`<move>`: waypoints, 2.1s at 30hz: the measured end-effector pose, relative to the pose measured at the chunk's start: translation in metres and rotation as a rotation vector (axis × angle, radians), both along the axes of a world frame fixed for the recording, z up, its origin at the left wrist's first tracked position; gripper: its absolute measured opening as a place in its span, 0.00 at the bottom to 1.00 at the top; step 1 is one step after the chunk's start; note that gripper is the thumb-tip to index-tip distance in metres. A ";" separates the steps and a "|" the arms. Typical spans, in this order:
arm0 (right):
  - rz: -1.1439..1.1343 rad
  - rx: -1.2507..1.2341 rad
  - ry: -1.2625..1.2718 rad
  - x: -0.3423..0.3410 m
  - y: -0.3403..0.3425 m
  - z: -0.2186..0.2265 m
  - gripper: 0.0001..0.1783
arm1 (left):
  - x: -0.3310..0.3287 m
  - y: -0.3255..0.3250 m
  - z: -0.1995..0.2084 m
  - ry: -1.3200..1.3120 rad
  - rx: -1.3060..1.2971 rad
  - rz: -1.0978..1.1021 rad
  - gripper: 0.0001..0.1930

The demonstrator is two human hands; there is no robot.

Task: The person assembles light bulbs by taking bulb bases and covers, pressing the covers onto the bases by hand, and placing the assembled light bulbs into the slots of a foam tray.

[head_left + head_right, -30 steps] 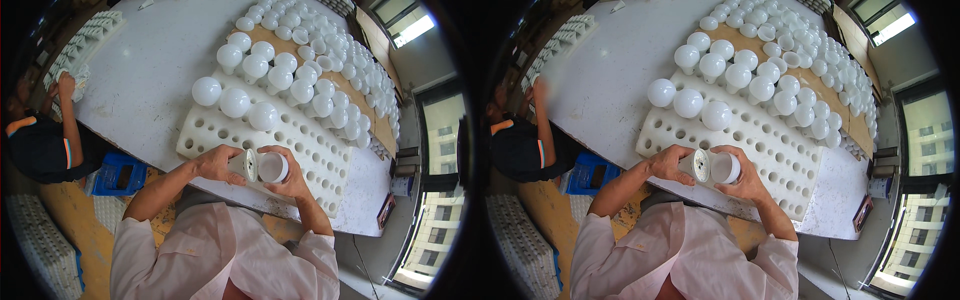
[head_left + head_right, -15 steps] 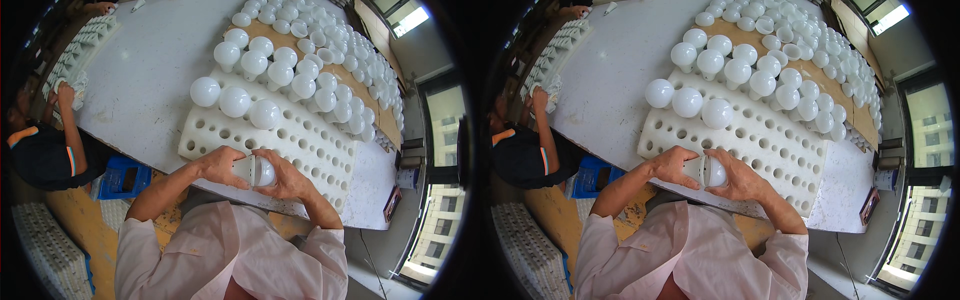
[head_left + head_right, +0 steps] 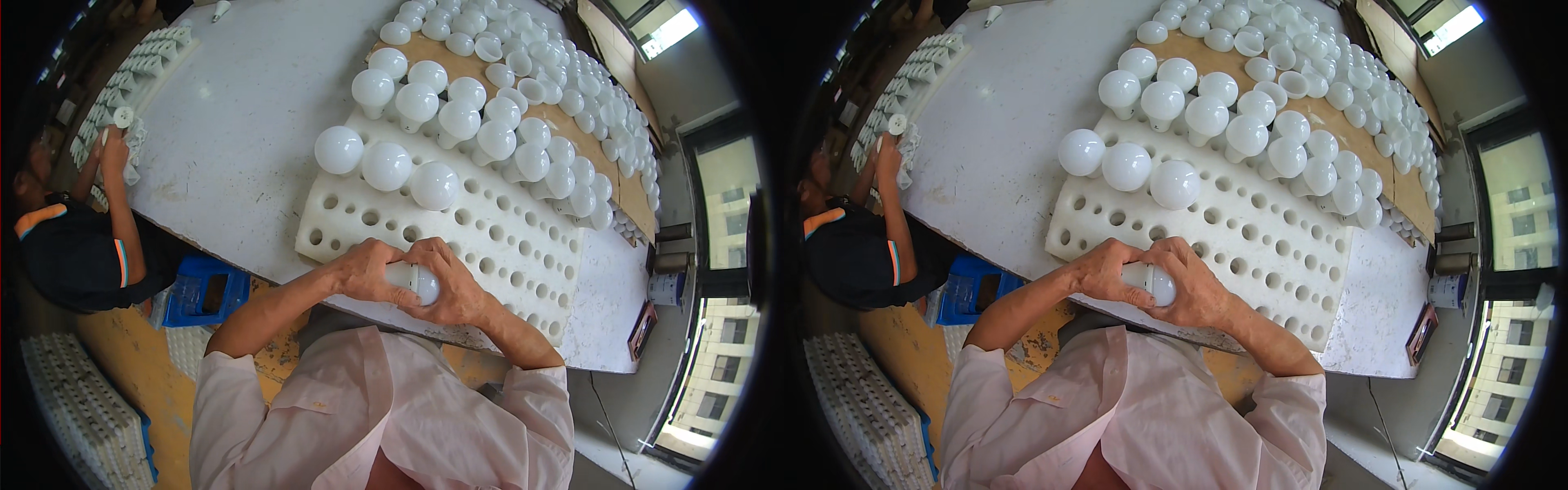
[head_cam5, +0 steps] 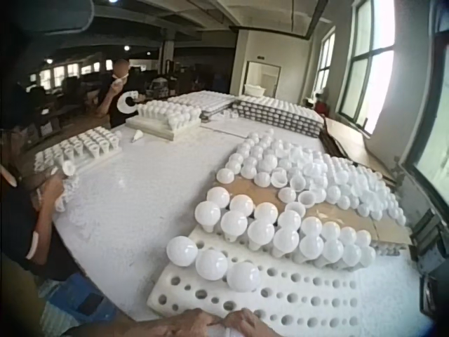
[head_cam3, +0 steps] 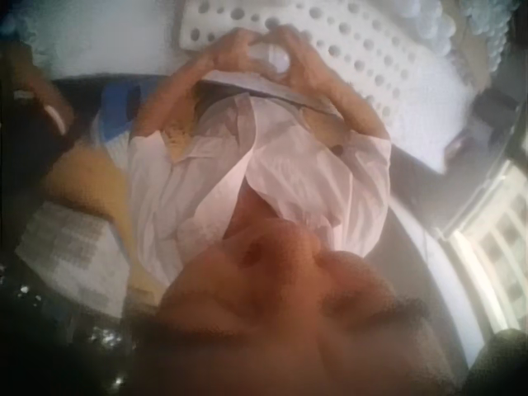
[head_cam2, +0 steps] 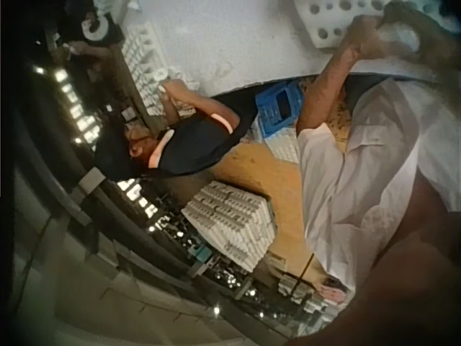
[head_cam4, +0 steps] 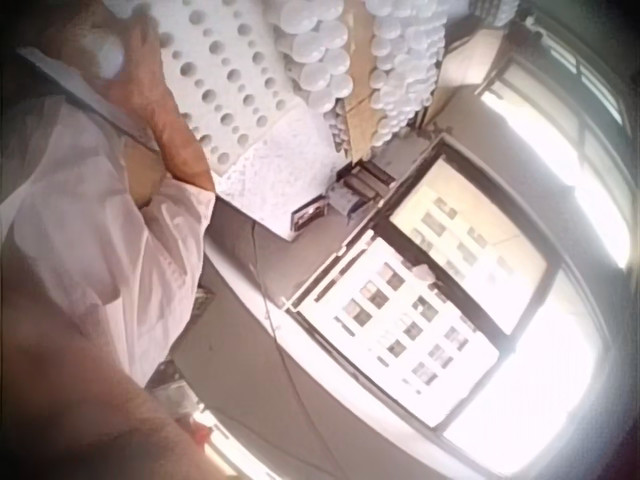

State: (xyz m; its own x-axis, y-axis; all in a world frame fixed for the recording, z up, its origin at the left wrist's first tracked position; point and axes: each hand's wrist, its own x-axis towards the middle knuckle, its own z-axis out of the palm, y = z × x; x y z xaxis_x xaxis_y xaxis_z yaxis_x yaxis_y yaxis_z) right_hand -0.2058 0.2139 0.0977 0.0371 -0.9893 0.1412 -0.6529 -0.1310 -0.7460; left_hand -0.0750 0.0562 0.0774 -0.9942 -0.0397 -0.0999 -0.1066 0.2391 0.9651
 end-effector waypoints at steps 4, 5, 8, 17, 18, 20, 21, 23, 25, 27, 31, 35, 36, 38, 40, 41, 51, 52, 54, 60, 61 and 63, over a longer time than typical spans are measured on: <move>-0.144 -0.390 -0.076 0.016 0.000 -0.010 0.25 | -0.002 0.000 0.011 -0.069 -0.024 -0.099 0.35; -0.135 -0.518 -0.072 0.017 0.000 -0.012 0.22 | -0.003 0.002 0.016 -0.052 -0.012 -0.122 0.35; -0.162 -0.572 -0.080 0.017 -0.003 -0.005 0.19 | -0.003 -0.001 0.021 -0.023 0.033 -0.135 0.33; -0.234 -0.289 -0.261 -0.005 -0.002 -0.014 0.35 | -0.012 0.000 -0.001 -0.271 0.565 -0.074 0.30; -0.235 -0.293 -0.248 -0.004 0.000 -0.014 0.35 | -0.012 0.001 -0.005 -0.259 0.563 -0.080 0.30; -0.294 -0.288 -0.486 0.002 0.005 -0.020 0.39 | -0.012 -0.002 -0.014 -0.336 1.027 -0.102 0.31; -0.337 -0.226 -0.487 0.005 0.010 -0.021 0.42 | -0.013 -0.001 -0.022 -0.347 1.054 -0.096 0.33; -0.372 -0.149 -0.422 -0.001 0.025 -0.020 0.42 | -0.011 0.010 -0.019 -0.268 0.984 -0.079 0.34; -0.451 -0.089 -0.507 -0.015 0.030 -0.011 0.42 | -0.005 0.003 -0.002 -0.239 0.649 -0.014 0.30; -0.596 -0.196 -0.437 -0.040 0.030 -0.004 0.41 | 0.013 -0.005 -0.005 -0.156 0.461 0.093 0.28; -0.628 -0.372 0.109 -0.085 0.012 0.020 0.41 | 0.016 -0.011 -0.002 -0.184 0.370 0.184 0.23; -0.493 -0.202 0.355 -0.089 -0.008 0.011 0.45 | 0.018 -0.006 -0.017 -0.014 0.139 0.189 0.19; -0.519 -0.214 0.228 -0.091 -0.003 0.003 0.43 | 0.018 -0.003 -0.011 0.044 0.090 0.248 0.16; -0.502 -0.135 0.318 -0.086 0.001 0.026 0.45 | 0.034 -0.008 -0.013 0.267 -0.032 0.475 0.12; -0.520 -0.210 0.160 -0.095 0.010 0.044 0.46 | 0.059 -0.020 -0.015 0.366 -0.232 0.745 0.12; -0.545 -0.302 0.177 -0.108 0.013 0.050 0.43 | 0.070 -0.026 -0.022 0.396 -0.291 0.879 0.13; -0.857 -0.052 0.558 -0.317 -0.044 0.073 0.32 | 0.072 -0.034 -0.075 0.233 0.089 1.037 0.24; -0.845 -0.060 0.549 -0.331 -0.054 0.072 0.32 | 0.072 -0.037 -0.077 0.233 0.078 1.050 0.24; -0.725 0.128 0.894 -0.353 -0.072 0.069 0.38 | 0.074 -0.038 -0.084 0.252 0.105 1.041 0.26; -0.594 0.289 0.974 -0.400 -0.103 0.043 0.47 | 0.076 -0.028 -0.095 0.259 0.117 1.076 0.31; -0.603 0.285 0.972 -0.403 -0.104 0.042 0.45 | 0.078 -0.028 -0.099 0.252 0.140 1.094 0.33; -0.626 0.200 0.883 -0.407 -0.105 0.049 0.39 | 0.080 -0.027 -0.102 0.232 0.105 1.100 0.33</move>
